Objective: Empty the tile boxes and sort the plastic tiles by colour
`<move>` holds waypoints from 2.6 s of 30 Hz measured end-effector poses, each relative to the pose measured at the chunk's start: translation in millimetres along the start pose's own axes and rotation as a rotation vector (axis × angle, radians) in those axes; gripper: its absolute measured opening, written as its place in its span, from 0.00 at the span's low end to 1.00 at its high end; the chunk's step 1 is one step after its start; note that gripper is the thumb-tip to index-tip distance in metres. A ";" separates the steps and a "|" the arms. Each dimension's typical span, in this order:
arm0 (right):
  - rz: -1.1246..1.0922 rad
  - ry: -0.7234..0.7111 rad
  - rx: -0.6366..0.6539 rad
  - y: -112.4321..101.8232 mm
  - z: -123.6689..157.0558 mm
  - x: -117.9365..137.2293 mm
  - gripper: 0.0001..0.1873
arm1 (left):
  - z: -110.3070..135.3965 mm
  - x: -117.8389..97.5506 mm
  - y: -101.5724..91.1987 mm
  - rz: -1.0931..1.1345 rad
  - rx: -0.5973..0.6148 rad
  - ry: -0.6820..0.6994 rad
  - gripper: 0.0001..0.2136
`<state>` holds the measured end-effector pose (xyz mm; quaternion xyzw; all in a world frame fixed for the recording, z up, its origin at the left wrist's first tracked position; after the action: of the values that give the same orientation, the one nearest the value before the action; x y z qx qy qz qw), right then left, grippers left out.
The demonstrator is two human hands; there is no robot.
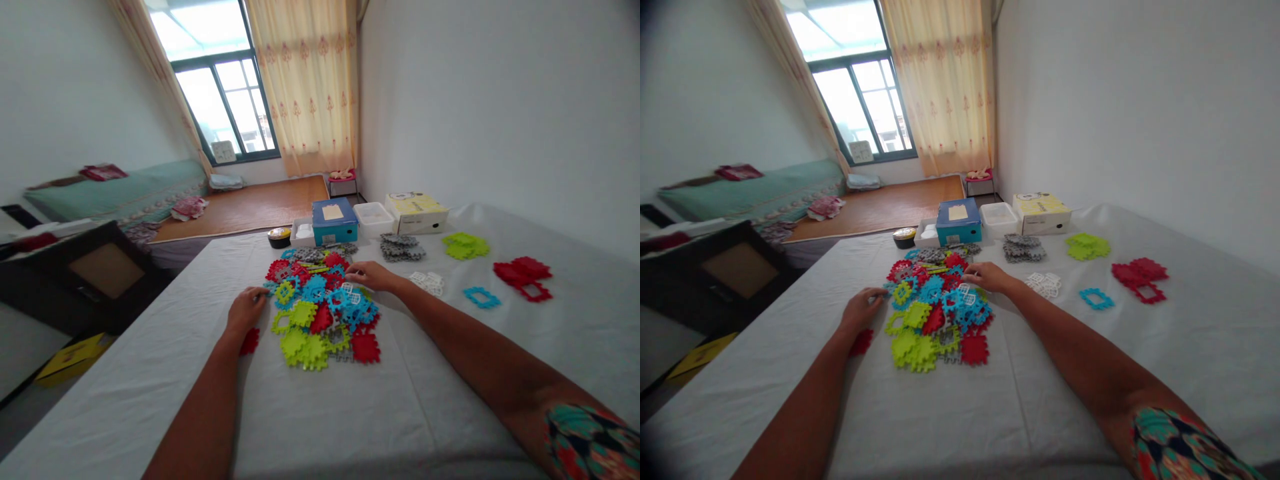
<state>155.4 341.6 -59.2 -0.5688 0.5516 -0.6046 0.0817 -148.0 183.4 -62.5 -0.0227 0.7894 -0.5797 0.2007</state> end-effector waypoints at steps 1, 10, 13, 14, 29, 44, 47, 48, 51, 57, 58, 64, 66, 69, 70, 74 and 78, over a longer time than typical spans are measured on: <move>-0.003 -0.011 0.013 5.3 0.2 3.8 0.22 | -0.2 0.3 0.3 -0.002 0.003 -0.003 0.15; -0.110 -0.089 0.158 17.1 9.5 36.7 0.26 | -0.1 -3.1 0.0 -0.007 0.018 0.006 0.15; -0.130 -0.104 0.161 16.5 9.5 38.4 0.21 | -0.4 -2.6 0.7 -0.009 0.019 0.008 0.15; -0.143 -0.102 0.152 16.2 8.7 36.5 0.19 | -0.5 -2.2 0.8 -0.009 0.017 0.009 0.15; -0.470 0.158 -0.045 0.2 1.8 -15.7 0.18 | -2.1 0.5 3.5 -0.003 0.014 0.023 0.15; -0.016 0.295 0.370 -41.2 34.3 -71.1 0.19 | -1.2 -0.1 1.9 0.004 0.015 0.024 0.15; 0.107 0.224 0.313 -38.5 26.1 -56.6 0.18 | -1.1 0.4 2.1 0.008 0.019 0.023 0.15; 0.128 0.175 0.283 -34.0 21.3 -46.6 0.16 | -1.1 0.6 2.2 0.010 0.017 0.026 0.16; 0.119 0.019 0.226 -12.1 10.2 -13.3 0.15 | -1.1 1.2 2.4 0.012 0.007 0.037 0.16; 0.018 -0.161 0.265 23.3 10.3 17.9 0.16 | -1.4 0.3 2.1 0.006 0.012 0.037 0.15; 0.003 -0.153 0.263 24.9 10.5 16.7 0.14 | -1.5 -0.2 1.8 0.004 0.010 0.038 0.15; -0.050 -0.124 0.246 25.0 8.5 8.6 0.08 | -1.4 0.1 2.2 -0.001 0.014 0.037 0.15; -0.103 -0.097 0.264 24.1 8.6 6.3 0.10 | -1.2 -0.2 2.2 0.006 0.017 0.042 0.15; -0.212 -0.044 0.308 23.4 11.1 4.6 0.14 | -1.0 -0.4 2.3 0.008 0.024 0.042 0.16; -0.237 -0.036 0.320 23.0 12.2 5.4 0.16 | -1.0 -0.4 2.4 0.007 0.027 0.042 0.16; -0.233 -0.003 0.320 19.5 13.5 8.9 0.21 | -1.2 -0.4 2.4 0.000 0.030 0.038 0.16; -0.126 -0.001 0.189 1.8 9.5 14.1 0.20 | -1.2 0.0 2.3 0.005 0.020 0.042 0.16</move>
<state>157.1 325.2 -54.5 -0.5923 0.4552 -0.6577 0.0969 -148.0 185.3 -64.4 -0.0064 0.7876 -0.5875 0.1856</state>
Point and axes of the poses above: each hand's wrist, its own z-axis away from the middle knuckle, its own y-axis out of the palm, x = y × z, the point moved 8 cm from there along -z, towards the middle knuckle, and after that the axes turned 1 degree about y, right-handed, at the moved point
